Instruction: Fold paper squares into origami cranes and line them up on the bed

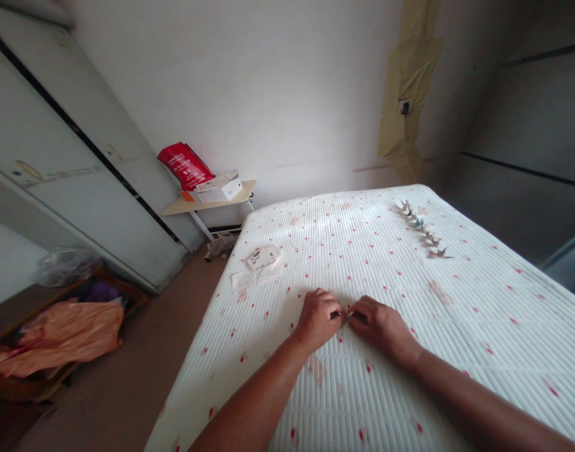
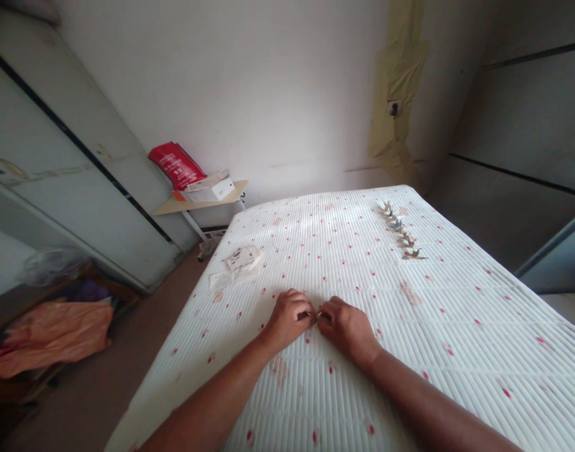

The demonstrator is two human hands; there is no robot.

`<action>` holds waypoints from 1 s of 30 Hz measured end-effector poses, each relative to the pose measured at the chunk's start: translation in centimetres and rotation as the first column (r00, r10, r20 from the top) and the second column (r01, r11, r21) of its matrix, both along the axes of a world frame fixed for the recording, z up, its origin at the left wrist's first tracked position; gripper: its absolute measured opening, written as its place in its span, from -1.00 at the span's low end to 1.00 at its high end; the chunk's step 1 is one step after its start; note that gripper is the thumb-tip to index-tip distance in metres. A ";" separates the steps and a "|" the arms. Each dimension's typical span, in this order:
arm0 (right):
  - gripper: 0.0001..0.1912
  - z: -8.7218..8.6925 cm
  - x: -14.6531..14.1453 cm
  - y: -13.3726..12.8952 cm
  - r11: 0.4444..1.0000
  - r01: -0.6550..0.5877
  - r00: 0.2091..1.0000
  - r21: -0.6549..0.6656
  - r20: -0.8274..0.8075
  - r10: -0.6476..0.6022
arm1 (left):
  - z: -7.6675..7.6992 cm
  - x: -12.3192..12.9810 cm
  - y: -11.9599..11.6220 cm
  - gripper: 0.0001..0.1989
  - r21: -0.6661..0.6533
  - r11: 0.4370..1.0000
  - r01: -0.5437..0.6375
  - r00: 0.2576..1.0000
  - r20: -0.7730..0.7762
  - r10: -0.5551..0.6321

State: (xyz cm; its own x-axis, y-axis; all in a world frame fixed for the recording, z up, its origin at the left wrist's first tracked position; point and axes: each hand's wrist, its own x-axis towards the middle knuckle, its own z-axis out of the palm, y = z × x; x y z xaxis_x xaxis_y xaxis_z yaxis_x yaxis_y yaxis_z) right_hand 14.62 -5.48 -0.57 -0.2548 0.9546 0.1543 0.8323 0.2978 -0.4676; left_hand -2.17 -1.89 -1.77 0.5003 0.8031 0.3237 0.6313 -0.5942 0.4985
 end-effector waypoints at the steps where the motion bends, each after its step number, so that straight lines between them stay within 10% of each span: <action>1: -0.77 -0.1 0.4 0.0 1.000 -0.028 0.996 0.002 -0.080 0.028 | 0.0 0.0 0.0 -0.94 -0.017 1.000 -0.004 1.000 0.021 0.005; 30: -0.86 -0.1 5.0 1.1 0.994 -0.060 0.847 -0.090 -0.532 0.003 | 0.6 -0.6 -0.2 -0.88 -0.060 0.997 -0.041 0.984 0.171 0.051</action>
